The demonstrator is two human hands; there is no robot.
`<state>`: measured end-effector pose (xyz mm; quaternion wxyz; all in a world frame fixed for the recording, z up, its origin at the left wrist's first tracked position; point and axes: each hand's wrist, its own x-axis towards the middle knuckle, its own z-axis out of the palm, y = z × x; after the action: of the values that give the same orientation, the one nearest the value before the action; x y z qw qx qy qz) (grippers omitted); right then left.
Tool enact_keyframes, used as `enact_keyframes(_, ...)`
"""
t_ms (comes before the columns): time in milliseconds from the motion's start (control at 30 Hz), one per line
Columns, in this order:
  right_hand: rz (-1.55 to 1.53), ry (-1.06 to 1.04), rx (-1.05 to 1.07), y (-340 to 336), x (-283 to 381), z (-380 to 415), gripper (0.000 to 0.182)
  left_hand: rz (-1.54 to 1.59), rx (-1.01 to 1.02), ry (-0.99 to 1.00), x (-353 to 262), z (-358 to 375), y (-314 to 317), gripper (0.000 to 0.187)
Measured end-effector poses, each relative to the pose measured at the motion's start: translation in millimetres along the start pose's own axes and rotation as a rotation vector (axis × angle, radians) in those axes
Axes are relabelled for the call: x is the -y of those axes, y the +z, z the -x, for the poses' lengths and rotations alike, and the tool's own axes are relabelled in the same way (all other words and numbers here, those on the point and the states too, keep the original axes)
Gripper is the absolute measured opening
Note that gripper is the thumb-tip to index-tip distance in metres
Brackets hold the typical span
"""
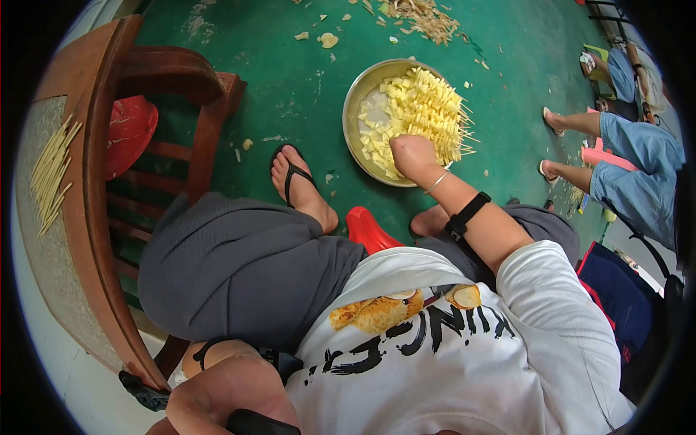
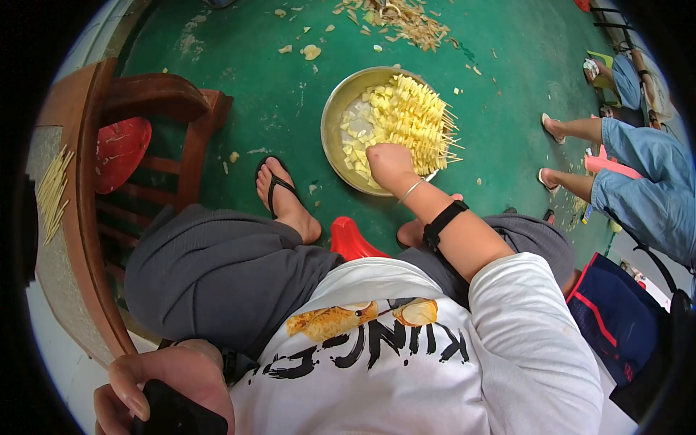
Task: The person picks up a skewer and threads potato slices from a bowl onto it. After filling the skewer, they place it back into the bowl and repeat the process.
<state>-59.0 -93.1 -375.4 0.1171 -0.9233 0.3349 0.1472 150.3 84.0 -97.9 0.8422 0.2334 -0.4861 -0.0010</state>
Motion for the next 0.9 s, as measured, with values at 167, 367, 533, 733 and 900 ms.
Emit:
enact_keyframes(167,-0.001,0.021,-0.007,0.8,0.3,-0.9,0.009,-0.004,0.029,-0.010,-1.3,0.4,0.6,0.034)
enact_keyframes(367,-0.006,0.040,0.006,3.2,0.9,-0.9,0.009,0.053,-0.056,0.117,-0.4,1.4,1.8,0.033)
enact_keyframes(533,0.006,0.012,0.021,1.5,1.2,0.4,0.009,0.055,-0.027,0.094,-5.2,1.3,3.0,0.033)
enact_keyframes(733,0.041,0.058,0.127,5.1,7.0,0.9,0.011,0.129,-0.141,0.154,-8.0,-0.3,13.0,0.032)
enact_keyframes(900,-0.043,0.250,0.073,12.6,-4.4,3.2,0.012,0.039,-0.104,0.203,-17.0,1.9,2.3,0.032)
